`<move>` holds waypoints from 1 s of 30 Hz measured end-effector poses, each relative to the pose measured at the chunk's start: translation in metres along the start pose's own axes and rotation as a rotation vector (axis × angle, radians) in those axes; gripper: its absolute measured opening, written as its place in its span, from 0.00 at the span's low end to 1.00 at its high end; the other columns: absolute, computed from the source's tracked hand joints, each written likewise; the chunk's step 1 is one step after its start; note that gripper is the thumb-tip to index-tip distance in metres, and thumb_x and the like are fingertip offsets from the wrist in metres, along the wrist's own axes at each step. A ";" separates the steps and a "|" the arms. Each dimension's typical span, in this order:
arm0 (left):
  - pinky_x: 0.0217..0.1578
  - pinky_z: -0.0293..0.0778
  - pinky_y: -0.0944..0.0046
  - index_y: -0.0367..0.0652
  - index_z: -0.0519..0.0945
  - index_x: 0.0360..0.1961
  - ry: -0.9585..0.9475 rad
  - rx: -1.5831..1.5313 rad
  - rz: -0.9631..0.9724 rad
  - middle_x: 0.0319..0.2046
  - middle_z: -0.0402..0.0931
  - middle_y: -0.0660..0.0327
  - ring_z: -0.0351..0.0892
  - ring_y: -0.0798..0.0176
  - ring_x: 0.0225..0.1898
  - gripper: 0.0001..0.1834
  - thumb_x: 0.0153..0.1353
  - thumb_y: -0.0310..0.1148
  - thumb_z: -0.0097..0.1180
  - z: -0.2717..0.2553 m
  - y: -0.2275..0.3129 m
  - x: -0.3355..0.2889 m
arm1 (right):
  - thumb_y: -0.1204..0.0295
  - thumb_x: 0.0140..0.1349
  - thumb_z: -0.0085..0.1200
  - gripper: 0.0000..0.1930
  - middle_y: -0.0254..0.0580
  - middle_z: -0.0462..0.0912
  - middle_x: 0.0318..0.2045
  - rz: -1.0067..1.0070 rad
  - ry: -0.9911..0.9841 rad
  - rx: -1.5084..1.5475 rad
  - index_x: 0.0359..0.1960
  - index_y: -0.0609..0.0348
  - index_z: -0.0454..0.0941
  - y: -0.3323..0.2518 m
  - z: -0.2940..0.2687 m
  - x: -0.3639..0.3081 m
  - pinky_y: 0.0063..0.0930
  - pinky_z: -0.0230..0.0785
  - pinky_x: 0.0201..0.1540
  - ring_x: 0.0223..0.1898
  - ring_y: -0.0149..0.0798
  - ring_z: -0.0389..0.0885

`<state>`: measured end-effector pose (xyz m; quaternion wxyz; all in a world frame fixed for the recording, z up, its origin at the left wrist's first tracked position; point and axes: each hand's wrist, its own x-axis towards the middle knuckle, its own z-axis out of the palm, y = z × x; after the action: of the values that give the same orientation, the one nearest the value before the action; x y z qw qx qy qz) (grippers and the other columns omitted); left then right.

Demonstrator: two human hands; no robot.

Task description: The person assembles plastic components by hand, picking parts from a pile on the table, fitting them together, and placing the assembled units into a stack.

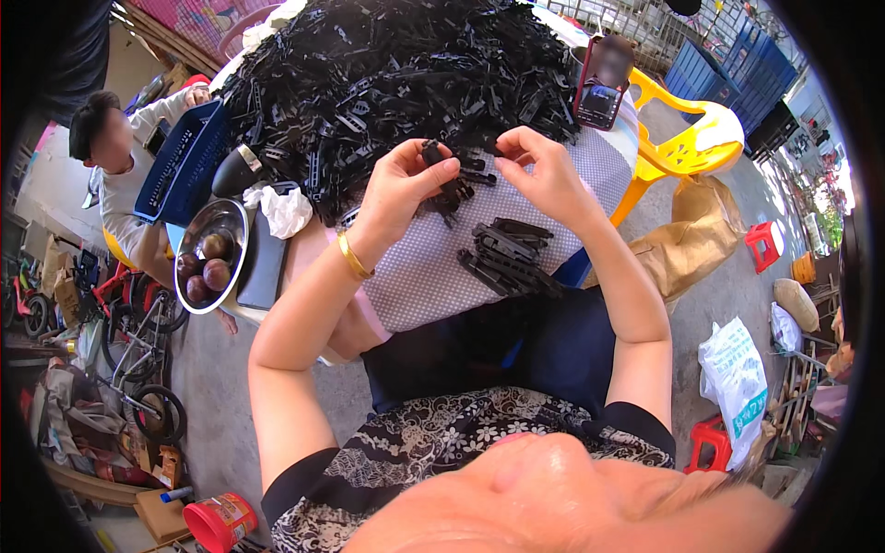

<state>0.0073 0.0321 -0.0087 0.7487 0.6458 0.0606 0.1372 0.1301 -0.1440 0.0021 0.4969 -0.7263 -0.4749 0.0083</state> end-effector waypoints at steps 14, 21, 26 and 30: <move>0.49 0.76 0.63 0.33 0.70 0.51 -0.015 -0.240 -0.068 0.42 0.76 0.51 0.79 0.60 0.44 0.17 0.66 0.32 0.47 0.015 0.003 -0.007 | 0.77 0.59 0.52 0.10 0.47 0.83 0.33 0.001 -0.077 0.158 0.42 0.65 0.79 -0.023 0.007 -0.011 0.25 0.72 0.36 0.34 0.36 0.82; 0.46 0.76 0.69 0.33 0.72 0.51 -0.057 0.123 0.024 0.40 0.78 0.56 0.78 0.67 0.42 0.17 0.62 0.27 0.53 0.017 0.001 -0.010 | 0.75 0.55 0.56 0.09 0.49 0.82 0.33 -0.133 -0.045 -0.023 0.38 0.64 0.80 -0.023 0.009 -0.013 0.31 0.73 0.37 0.34 0.46 0.81; 0.43 0.75 0.73 0.33 0.73 0.51 -0.045 0.167 0.145 0.39 0.78 0.60 0.77 0.73 0.39 0.19 0.58 0.24 0.57 0.015 0.003 -0.010 | 0.70 0.52 0.60 0.15 0.47 0.81 0.34 -0.083 -0.030 -0.073 0.41 0.63 0.79 -0.033 0.005 -0.015 0.31 0.73 0.38 0.38 0.47 0.80; 0.40 0.74 0.75 0.34 0.74 0.51 -0.041 0.220 0.227 0.39 0.78 0.62 0.75 0.76 0.37 0.19 0.57 0.23 0.59 0.019 0.008 -0.011 | 0.66 0.50 0.62 0.19 0.48 0.80 0.36 -0.308 0.129 -0.242 0.43 0.63 0.77 -0.026 0.004 -0.012 0.30 0.72 0.38 0.38 0.43 0.80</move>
<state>0.0003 0.0121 0.0015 0.6543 0.7291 -0.0136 0.2004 0.1039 -0.1480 0.0131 0.4309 -0.6986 -0.5450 -0.1711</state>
